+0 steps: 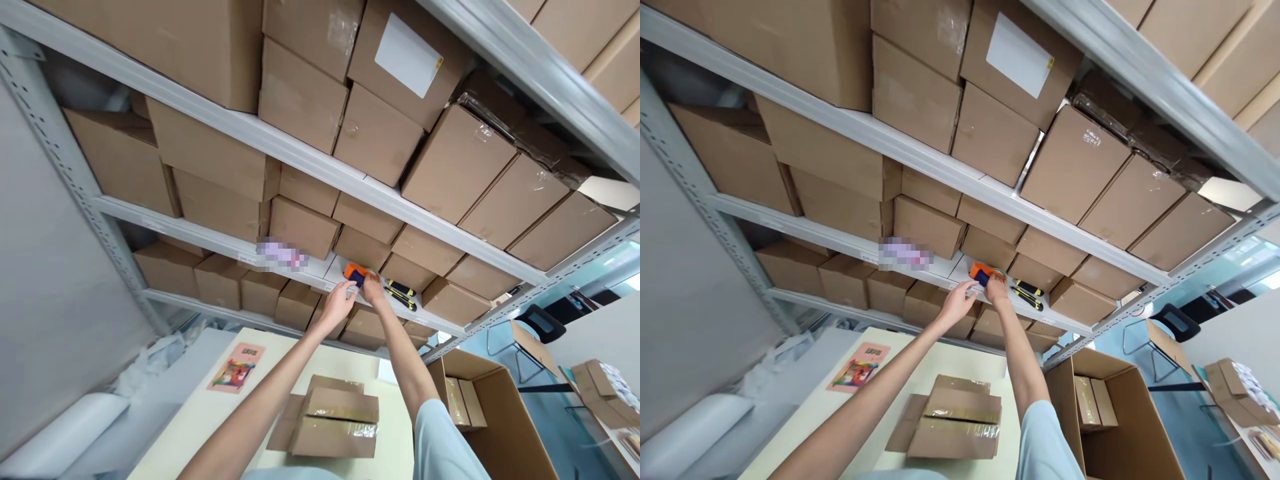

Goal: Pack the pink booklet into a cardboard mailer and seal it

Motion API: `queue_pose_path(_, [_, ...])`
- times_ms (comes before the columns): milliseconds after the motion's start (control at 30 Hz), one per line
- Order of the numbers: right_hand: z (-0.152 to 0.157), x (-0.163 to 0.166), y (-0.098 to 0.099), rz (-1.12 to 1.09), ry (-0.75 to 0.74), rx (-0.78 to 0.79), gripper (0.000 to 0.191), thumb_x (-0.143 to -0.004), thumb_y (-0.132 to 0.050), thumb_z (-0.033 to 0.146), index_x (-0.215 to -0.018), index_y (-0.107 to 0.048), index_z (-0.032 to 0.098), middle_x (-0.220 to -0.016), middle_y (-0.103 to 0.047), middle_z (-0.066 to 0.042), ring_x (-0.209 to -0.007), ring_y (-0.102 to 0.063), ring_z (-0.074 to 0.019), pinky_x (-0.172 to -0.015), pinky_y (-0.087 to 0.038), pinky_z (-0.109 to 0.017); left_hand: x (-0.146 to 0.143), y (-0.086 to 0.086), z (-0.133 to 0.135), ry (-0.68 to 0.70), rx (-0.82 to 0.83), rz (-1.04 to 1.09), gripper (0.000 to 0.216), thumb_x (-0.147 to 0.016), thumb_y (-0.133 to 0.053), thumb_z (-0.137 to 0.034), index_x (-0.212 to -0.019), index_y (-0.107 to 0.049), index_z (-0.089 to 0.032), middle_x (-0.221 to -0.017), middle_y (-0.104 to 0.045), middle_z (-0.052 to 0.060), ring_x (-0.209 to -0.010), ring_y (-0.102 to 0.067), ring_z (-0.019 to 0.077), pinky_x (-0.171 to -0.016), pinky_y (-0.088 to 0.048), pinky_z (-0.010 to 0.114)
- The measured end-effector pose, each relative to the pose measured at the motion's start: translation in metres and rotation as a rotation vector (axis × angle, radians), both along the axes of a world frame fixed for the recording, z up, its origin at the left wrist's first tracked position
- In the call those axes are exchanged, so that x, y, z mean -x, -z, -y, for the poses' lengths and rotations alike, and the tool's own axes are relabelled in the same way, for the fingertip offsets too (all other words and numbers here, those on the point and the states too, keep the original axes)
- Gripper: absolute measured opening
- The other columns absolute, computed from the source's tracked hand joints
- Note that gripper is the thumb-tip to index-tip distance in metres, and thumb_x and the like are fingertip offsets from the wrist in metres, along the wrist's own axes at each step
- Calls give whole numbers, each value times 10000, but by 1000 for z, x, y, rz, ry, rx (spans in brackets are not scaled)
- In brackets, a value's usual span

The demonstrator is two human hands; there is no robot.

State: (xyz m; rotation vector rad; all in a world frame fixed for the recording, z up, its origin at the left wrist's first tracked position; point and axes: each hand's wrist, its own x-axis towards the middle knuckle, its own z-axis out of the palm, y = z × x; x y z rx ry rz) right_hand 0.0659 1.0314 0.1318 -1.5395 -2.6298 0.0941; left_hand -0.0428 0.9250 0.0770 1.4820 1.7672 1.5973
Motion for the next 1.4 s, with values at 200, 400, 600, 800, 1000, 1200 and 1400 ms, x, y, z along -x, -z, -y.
queue_pose_path(200, [7, -9, 14, -115, -11, 25, 431, -1004, -528, 143, -1421, -573, 47, -1304, -748, -251, -1239, -692, -307, -1153, -471, -425, -2, 23, 29, -17, 45, 85, 295, -931, -624, -252, -1194, -753, -212, -1270, -799, 121, -1156, -776, 272, -1046, -638, 449])
queue_pose_path(400, [84, -53, 58, -724, -84, 228, 435, -1073, -503, 426, -1391, -569, 136, -1258, -750, -168, -1133, -713, -291, -1025, -570, -410, -15, 40, 90, 49, 50, 281, 340, -952, -655, -361, -1244, -708, -196, -1227, -801, 125, -1019, -805, 229, -930, -686, 403])
queue_pose_path(600, [208, -89, 88, -1185, -17, 523, 461, -1018, -656, 569, -1316, -626, 218, -1287, -749, -116, -1200, -698, -271, -1107, -557, -417, -46, 33, 166, 137, 84, 339, 291, -932, -720, -390, -1166, -712, -218, -1098, -777, 63, -960, -772, 202, -923, -669, 366])
queue_pose_path(800, [274, -102, 81, -1142, 77, 545, 564, -1045, -590, 650, -1407, -616, 218, -1324, -745, -134, -1253, -698, -270, -1143, -564, -430, -60, 24, 217, 162, 172, 245, 269, -1022, -623, -380, -1216, -728, -227, -1165, -761, 79, -1031, -741, 214, -990, -627, 365])
queue_pose_path(1000, [294, -118, 70, -1153, 107, 735, 626, -986, -682, 717, -1329, -695, 194, -1294, -796, -143, -1240, -749, -301, -1171, -568, -481, -65, 18, 242, 310, 203, 238, 257, -1031, -623, -391, -1177, -755, -226, -1185, -776, 83, -1051, -750, 222, -955, -637, 348])
queue_pose_path(1200, [298, -132, 58, -1061, 113, 707, 618, -962, -713, 729, -1274, -730, 197, -1286, -807, -126, -1198, -764, -297, -1114, -602, -448, -40, -11, 245, 242, 174, 236, 393, -990, -708, -449, -1306, -742, -218, -1204, -758, 91, -1087, -742, 226, -1018, -632, 380])
queue_pose_path(1400, [310, -149, 47, -912, 7, 734, 547, -984, -739, 647, -1318, -719, 214, -1214, -828, -92, -1092, -787, -281, -1033, -639, -420, -20, -48, 235, 236, 117, 149, 352, -982, -716, -448, -1265, -761, -243, -1204, -746, 68, -1081, -727, 222, -1030, -625, 389])
